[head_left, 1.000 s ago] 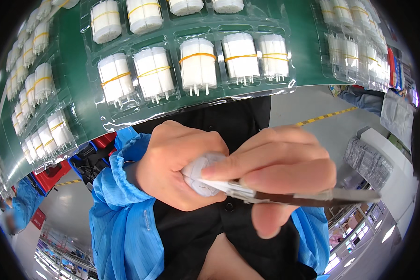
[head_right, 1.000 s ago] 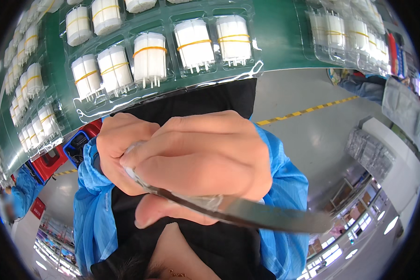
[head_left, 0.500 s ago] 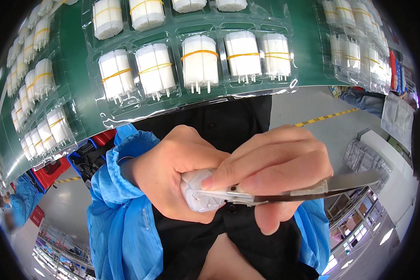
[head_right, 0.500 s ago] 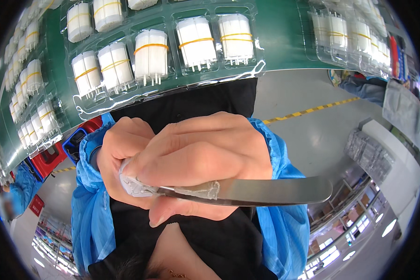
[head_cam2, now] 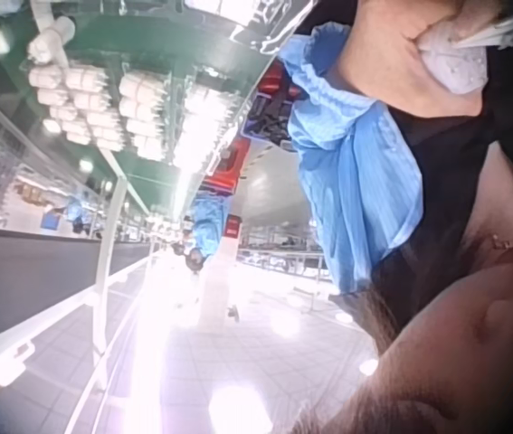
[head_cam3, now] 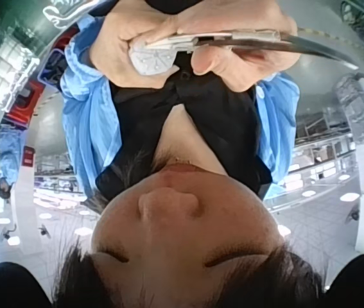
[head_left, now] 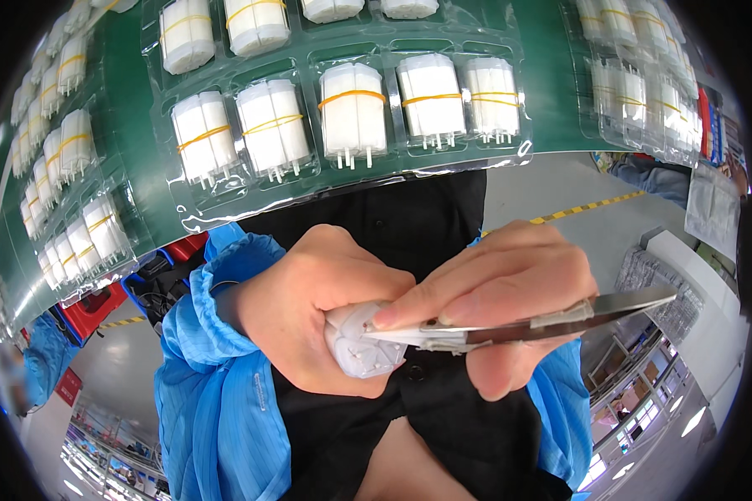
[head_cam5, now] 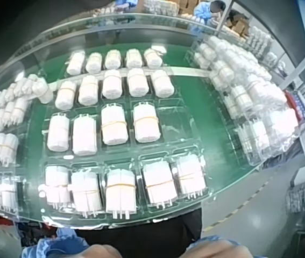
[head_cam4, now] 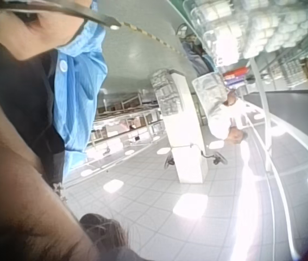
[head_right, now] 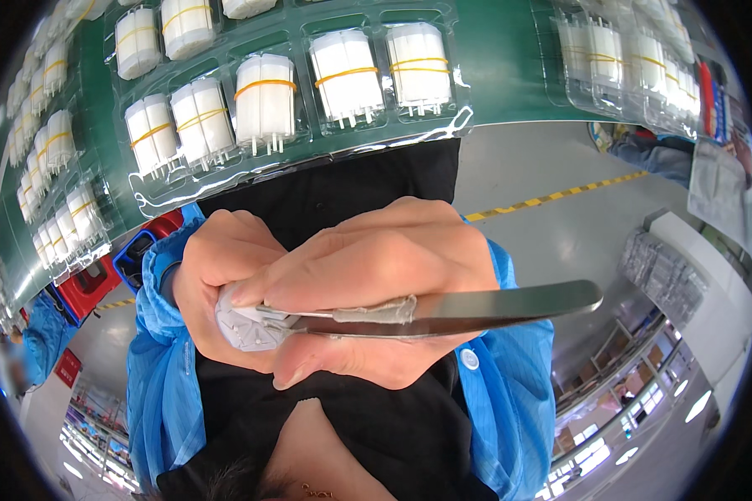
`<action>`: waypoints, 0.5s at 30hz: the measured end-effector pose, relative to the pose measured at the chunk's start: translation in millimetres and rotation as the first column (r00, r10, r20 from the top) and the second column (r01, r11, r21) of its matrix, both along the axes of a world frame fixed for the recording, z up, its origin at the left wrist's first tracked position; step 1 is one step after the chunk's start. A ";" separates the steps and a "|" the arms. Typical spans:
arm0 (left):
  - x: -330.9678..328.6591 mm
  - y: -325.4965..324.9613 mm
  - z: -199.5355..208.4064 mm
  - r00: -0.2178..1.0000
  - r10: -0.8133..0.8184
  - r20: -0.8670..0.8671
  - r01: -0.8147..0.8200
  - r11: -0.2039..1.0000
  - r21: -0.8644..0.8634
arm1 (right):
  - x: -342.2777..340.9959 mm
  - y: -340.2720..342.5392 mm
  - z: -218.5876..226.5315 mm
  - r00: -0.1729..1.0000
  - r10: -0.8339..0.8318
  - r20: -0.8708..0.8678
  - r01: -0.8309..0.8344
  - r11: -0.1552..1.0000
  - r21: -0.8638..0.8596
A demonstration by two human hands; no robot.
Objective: The person cleans the edges of plastic cylindrical parts by scraping them with a scraping tool or tweezers.
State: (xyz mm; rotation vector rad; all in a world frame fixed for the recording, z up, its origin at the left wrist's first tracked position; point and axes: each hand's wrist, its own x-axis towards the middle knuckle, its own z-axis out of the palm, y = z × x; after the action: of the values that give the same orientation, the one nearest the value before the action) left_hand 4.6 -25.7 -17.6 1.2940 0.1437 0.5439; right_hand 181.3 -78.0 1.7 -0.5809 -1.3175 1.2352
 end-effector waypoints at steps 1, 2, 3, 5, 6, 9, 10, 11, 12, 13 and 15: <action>0.6 1.0 0.0 1.000 0.003 -0.004 -0.003 1.000 0.012 | -2.1 -1.7 1.5 0.996 -0.078 0.054 0.076 0.997 0.029; 0.6 1.2 -0.2 1.000 0.012 -0.013 -0.011 1.000 0.024 | -3.7 -2.3 1.4 0.983 -0.151 0.101 0.145 0.987 0.061; 0.6 0.0 0.2 1.000 0.012 -0.015 -0.012 1.000 0.023 | -3.7 0.2 3.1 0.984 -0.150 0.099 0.145 0.988 0.060; 0.6 -3.6 1.5 0.993 0.089 -0.082 -0.084 0.994 0.065 | -3.6 6.4 8.6 0.957 -0.156 0.246 0.107 0.974 0.202; -0.6 -2.9 0.9 0.993 0.089 -0.082 -0.084 0.994 0.065 | -9.6 5.7 9.0 0.939 -0.239 0.246 0.182 0.956 0.231; -2.0 2.4 1.4 0.975 0.064 -0.213 -0.040 0.993 0.115 | -2.8 9.8 7.2 0.906 -0.160 0.392 0.086 0.976 0.200; -1.0 4.7 6.3 0.962 0.131 -0.239 -0.092 0.982 0.166 | 0.5 8.6 7.3 0.904 -0.165 0.394 0.090 0.975 0.201; -1.7 6.0 10.9 0.940 0.211 -0.267 -0.153 0.963 0.220 | 3.7 8.2 5.9 0.952 -0.097 0.291 0.055 0.987 0.150; -2.4 6.4 14.0 0.924 0.264 -0.276 -0.186 0.943 0.276 | 6.5 8.0 4.4 0.983 -0.032 0.182 0.013 0.995 0.103; -3.0 5.9 15.4 0.921 0.271 -0.279 -0.192 0.941 0.280 | 7.4 8.7 3.1 0.997 0.031 0.067 -0.035 0.998 0.059; -2.6 4.4 18.1 0.878 0.390 -0.276 -0.262 0.876 0.404 | 5.8 9.2 7.0 0.995 0.036 0.097 -0.046 0.994 0.097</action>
State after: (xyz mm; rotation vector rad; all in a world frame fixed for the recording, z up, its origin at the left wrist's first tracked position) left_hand 2.0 -21.3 0.5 1.7340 0.5996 0.6470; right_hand 187.1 -68.8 8.7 -0.5494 -1.4684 1.1803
